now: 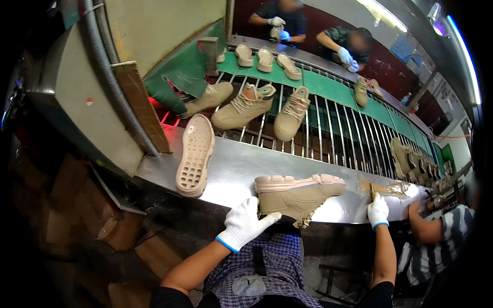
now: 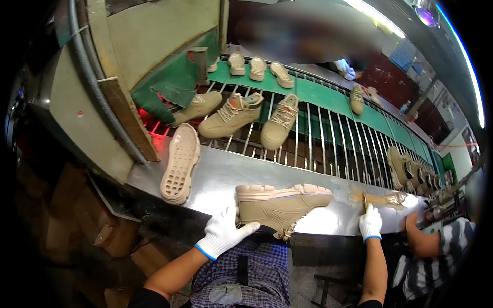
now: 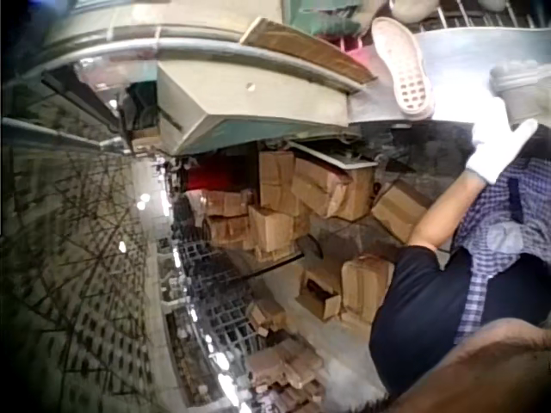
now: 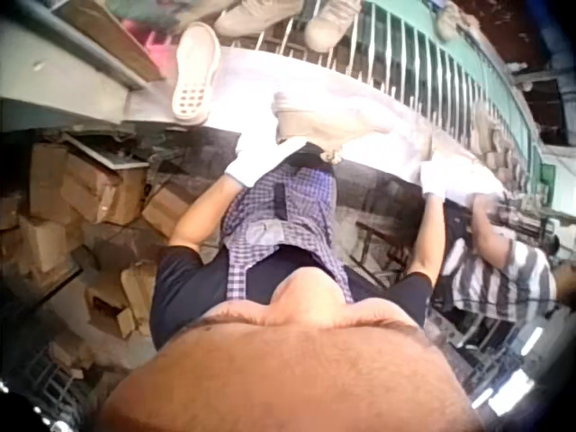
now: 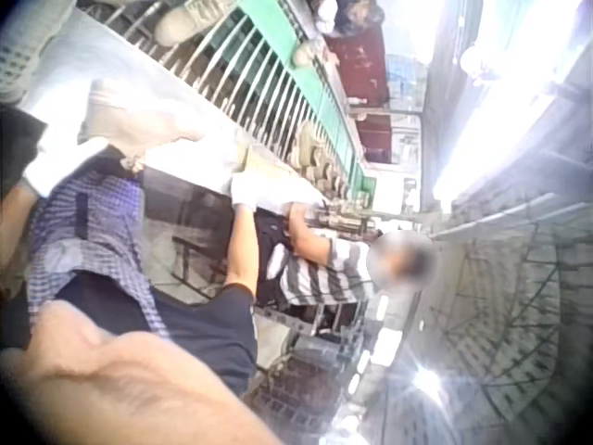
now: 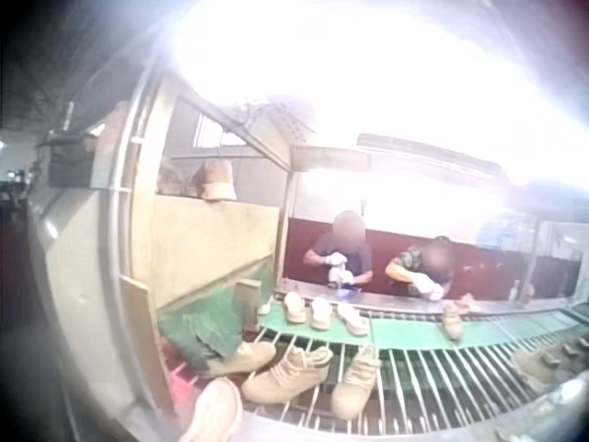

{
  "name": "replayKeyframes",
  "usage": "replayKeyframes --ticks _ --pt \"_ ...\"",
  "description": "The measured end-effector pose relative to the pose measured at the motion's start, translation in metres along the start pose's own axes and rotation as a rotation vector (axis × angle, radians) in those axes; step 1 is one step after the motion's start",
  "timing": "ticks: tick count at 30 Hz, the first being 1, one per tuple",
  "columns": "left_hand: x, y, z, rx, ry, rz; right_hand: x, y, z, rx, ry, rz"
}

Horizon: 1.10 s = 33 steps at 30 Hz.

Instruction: The person wipes the exterior of shoes with a cloth, picks up shoe soles, and places them on a conveyor belt alongside assembled boots.

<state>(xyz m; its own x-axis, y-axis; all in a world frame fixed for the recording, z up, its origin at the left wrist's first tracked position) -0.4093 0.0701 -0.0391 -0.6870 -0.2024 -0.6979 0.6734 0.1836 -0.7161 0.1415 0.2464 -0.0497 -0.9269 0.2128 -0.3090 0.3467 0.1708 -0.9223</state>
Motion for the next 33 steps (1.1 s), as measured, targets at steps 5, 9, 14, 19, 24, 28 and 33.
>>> replayKeyframes --ticks 5,9,14,19,24,28,33 --pt "-0.003 -0.012 0.019 -0.491 0.507 0.081 0.077 -0.111 0.019 -0.087 -0.108 -0.841" --pt "-0.063 -0.045 -0.035 -0.315 0.764 -0.095 0.187 -0.266 0.095 0.003 -0.686 -0.63" --pt "-0.078 -0.019 -0.084 0.181 0.705 -0.186 0.25 -0.273 0.114 -0.098 -0.916 -0.364" --pt "-0.07 -0.011 -0.082 0.111 0.767 -0.254 0.258 -0.294 0.129 -0.107 -1.013 -0.441" --pt "-0.081 -0.014 -0.079 0.148 0.784 -0.265 0.241 -0.241 0.107 -0.076 -0.88 -0.414" --pt "-0.084 -0.013 -0.081 0.119 0.828 -0.307 0.256 -0.241 0.121 -0.001 -0.964 -0.579" --pt "-0.076 -0.016 -0.081 0.062 0.838 -0.346 0.229 -0.204 0.097 0.138 -0.555 -0.943"
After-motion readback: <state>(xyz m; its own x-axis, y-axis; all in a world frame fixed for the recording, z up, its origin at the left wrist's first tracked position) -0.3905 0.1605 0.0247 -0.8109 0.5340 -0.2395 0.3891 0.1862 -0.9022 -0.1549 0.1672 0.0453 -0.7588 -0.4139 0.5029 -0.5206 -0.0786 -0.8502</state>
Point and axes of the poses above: each hand's wrist, its own z-axis away from the middle knuckle, its own y-axis out of the palm, x = y × z, the point moved 4 cm from there along -z, towards the middle knuckle, and after that the axes turned 10 degrees about -x, right-handed, at the moved point
